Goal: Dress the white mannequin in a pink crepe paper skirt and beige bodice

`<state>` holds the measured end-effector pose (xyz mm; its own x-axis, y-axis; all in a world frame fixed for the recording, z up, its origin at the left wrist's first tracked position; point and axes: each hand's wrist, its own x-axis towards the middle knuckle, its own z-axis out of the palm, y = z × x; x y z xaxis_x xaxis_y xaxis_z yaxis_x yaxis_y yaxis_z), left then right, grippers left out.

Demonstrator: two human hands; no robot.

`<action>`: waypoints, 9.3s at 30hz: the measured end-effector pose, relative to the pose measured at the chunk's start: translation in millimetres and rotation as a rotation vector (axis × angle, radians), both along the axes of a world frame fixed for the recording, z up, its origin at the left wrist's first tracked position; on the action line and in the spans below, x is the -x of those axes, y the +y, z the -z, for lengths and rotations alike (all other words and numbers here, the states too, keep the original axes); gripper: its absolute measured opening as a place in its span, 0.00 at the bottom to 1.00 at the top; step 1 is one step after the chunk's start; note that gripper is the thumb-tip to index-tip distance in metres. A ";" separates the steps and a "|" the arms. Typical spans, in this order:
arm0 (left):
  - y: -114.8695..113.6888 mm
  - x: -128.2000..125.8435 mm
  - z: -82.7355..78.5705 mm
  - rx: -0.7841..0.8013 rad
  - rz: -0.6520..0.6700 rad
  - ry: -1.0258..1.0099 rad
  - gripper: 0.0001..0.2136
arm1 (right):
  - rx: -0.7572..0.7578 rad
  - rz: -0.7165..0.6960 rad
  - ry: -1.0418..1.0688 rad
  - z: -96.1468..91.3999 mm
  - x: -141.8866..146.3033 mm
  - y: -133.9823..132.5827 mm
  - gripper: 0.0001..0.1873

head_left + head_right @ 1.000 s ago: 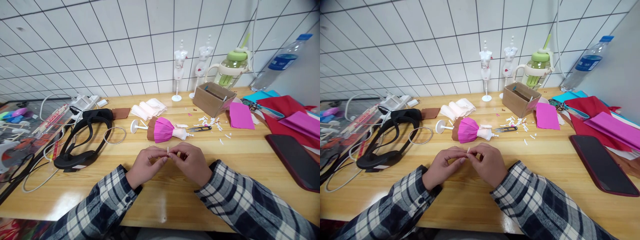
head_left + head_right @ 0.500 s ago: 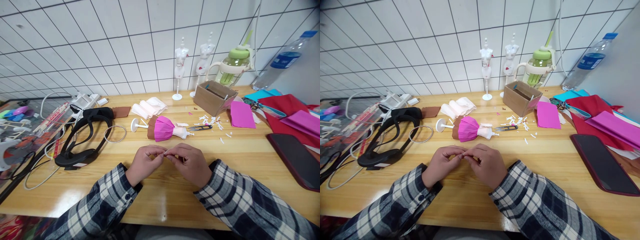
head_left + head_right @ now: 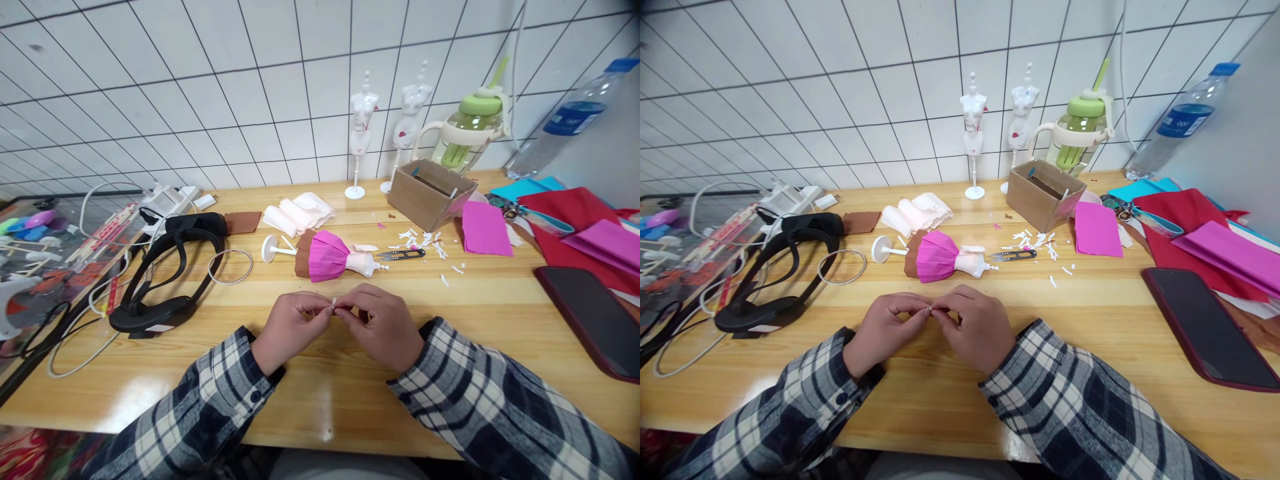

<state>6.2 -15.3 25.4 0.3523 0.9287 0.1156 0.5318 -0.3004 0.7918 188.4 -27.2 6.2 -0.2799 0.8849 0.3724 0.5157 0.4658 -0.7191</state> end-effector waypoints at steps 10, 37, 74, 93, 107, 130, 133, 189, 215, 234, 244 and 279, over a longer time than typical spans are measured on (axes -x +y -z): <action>-2.3 -1.0 1.7 0.015 0.028 0.024 0.10 | 0.068 0.002 -0.021 -3.7 2.6 0.8 0.03; -4.6 -1.3 0.3 0.136 -0.052 0.085 0.10 | -0.053 -0.012 -0.102 2.2 1.7 -1.5 0.04; -1.9 -0.4 4.3 0.051 0.004 0.039 0.10 | 0.186 0.022 0.140 2.0 3.8 6.5 0.04; -0.1 -1.2 2.0 -0.009 -0.040 -0.008 0.10 | 0.052 -0.062 0.127 3.2 1.2 -0.6 0.08; -2.1 -5.5 3.4 0.017 0.000 -0.012 0.13 | -0.090 -0.029 -0.145 -0.4 2.5 -4.1 0.06; -6.5 2.0 -7.0 0.003 0.138 -0.170 0.09 | 0.238 0.157 0.128 -2.0 -8.6 18.0 0.02; -8.0 5.5 -9.5 0.009 0.223 -0.239 0.10 | 0.190 0.179 0.066 -4.3 -17.9 26.4 0.03; -2.7 9.3 0.0 0.147 0.302 -0.337 0.07 | 0.158 -0.311 0.190 -0.6 -14.5 10.0 0.04; 46.1 9.8 -62.7 -0.248 0.154 0.293 0.28 | -0.463 0.111 -0.058 10.9 -65.3 58.5 0.08; 113.6 -51.4 -25.6 -0.158 0.120 0.472 0.13 | -0.497 0.016 -0.223 19.8 -62.4 87.6 0.11; 116.8 -52.0 -20.1 -0.068 0.121 0.257 0.13 | -0.501 0.186 -0.376 14.2 -58.2 77.2 0.12; 117.9 -52.7 -12.4 -0.123 0.041 0.244 0.10 | -0.387 0.301 -0.613 5.8 -49.6 70.1 0.18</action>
<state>58.8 102.6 37.9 0.4205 0.8973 0.1343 0.6875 -0.4117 0.5982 238.0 42.9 0.4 -0.3041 0.7943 0.5259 0.9118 0.4025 -0.0807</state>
